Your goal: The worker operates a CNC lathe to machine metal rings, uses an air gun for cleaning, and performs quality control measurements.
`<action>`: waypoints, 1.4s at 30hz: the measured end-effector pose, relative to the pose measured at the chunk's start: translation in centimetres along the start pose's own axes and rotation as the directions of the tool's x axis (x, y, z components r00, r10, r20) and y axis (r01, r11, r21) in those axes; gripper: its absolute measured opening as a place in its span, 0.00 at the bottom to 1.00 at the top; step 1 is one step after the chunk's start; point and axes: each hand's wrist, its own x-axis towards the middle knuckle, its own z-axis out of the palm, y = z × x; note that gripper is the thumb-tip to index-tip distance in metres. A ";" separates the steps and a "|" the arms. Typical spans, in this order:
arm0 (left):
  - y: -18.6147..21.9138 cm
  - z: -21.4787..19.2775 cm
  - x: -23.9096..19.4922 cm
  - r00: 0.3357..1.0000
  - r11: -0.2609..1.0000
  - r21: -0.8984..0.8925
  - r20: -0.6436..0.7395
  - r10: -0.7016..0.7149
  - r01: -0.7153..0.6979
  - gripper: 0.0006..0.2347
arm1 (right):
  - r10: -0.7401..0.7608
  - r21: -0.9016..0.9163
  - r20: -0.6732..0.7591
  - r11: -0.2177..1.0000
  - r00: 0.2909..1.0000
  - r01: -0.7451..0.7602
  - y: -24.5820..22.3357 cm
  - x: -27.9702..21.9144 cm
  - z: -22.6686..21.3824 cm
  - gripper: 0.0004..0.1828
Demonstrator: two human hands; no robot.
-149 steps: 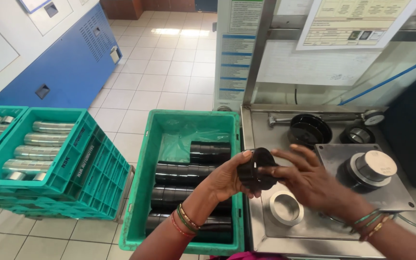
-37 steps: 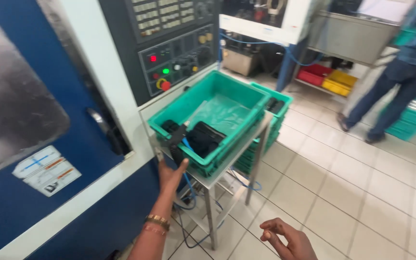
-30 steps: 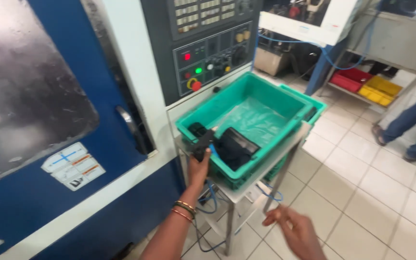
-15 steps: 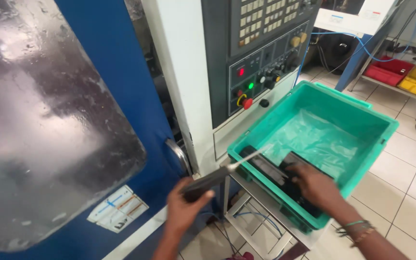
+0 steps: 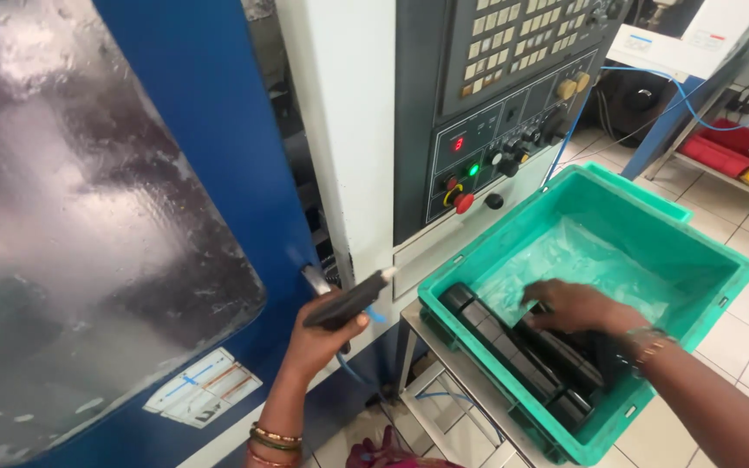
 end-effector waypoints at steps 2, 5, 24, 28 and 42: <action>-0.8 -0.2 1.2 0.994 0.995 -0.064 0.072 0.083 -0.079 0.14 | 0.099 0.012 0.311 0.994 0.945 -0.108 -2.6 1.6 -1.3 0.21; 0.2 -0.3 0.8 0.997 0.999 -0.014 0.074 0.038 -0.037 0.12 | 0.221 0.068 0.388 0.961 0.894 -0.267 0.2 2.3 0.4 0.19; -8.7 -11.1 -10.7 0.797 0.834 0.339 -0.576 -0.183 0.436 0.18 | 0.556 0.893 0.288 0.136 0.779 -0.428 8.5 2.2 -1.9 0.29; -9.7 -14.2 -12.6 0.681 0.764 0.360 -0.719 -0.138 0.535 0.20 | 0.523 0.856 0.313 0.205 0.792 -0.474 10.7 4.7 0.4 0.29; -5.4 -19.2 -18.9 0.618 0.728 0.475 -0.781 0.091 0.494 0.24 | 0.167 -0.224 -0.033 0.960 0.985 -0.170 7.6 5.0 5.7 0.26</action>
